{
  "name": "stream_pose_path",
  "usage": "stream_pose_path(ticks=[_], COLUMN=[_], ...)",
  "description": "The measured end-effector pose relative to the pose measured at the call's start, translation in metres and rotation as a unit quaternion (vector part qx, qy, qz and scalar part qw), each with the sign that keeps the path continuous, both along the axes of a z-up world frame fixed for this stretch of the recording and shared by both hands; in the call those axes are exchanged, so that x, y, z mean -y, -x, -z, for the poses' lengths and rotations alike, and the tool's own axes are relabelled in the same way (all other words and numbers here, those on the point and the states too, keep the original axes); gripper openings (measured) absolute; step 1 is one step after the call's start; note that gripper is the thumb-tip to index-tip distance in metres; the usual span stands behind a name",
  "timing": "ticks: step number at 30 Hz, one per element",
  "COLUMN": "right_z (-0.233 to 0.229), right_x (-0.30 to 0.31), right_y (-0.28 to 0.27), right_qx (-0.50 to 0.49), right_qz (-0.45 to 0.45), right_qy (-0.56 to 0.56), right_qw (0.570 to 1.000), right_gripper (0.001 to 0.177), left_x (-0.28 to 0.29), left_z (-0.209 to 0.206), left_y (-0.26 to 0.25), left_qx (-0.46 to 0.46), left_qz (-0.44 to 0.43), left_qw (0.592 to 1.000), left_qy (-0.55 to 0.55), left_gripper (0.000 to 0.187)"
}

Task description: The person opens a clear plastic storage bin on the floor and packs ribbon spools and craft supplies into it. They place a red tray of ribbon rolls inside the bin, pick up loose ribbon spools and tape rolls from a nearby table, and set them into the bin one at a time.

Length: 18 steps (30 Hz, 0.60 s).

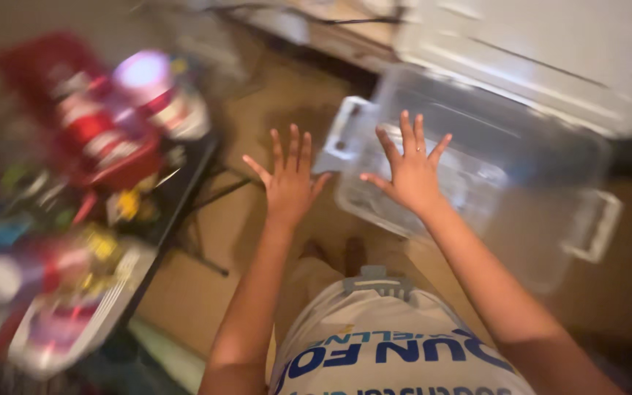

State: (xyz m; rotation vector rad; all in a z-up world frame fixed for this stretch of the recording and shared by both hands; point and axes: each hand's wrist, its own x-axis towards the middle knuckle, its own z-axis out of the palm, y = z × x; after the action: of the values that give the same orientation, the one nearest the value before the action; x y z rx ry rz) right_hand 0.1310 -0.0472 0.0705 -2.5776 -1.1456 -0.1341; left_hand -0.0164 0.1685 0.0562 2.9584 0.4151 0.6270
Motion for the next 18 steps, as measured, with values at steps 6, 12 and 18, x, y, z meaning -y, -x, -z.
stream_pose_path(ticks=[6,12,18], right_z=[-0.011,-0.017,-0.025], right_x=[-0.136,-0.272,-0.366], right_y=[0.021,0.062,0.091], right_qx=[0.014,-0.107,-0.271], right_qz=[-0.166,-0.263,-0.19], right_qy=[-0.03,-0.084,-0.097], right_qw=[0.986,0.955,0.939], right_gripper=[0.098,0.084,0.059], left_x=[-0.082,-0.182,-0.244], left_z=[-0.035,-0.059,-0.054], left_y=[0.077,0.129,0.134], left_qx=[0.009,0.174,0.215], left_qz=[-0.16,-0.294,-0.36], left_qw=[0.985,0.931,0.895], left_qy=[0.069,0.126,0.15], left_gripper=[0.098,0.072,0.074])
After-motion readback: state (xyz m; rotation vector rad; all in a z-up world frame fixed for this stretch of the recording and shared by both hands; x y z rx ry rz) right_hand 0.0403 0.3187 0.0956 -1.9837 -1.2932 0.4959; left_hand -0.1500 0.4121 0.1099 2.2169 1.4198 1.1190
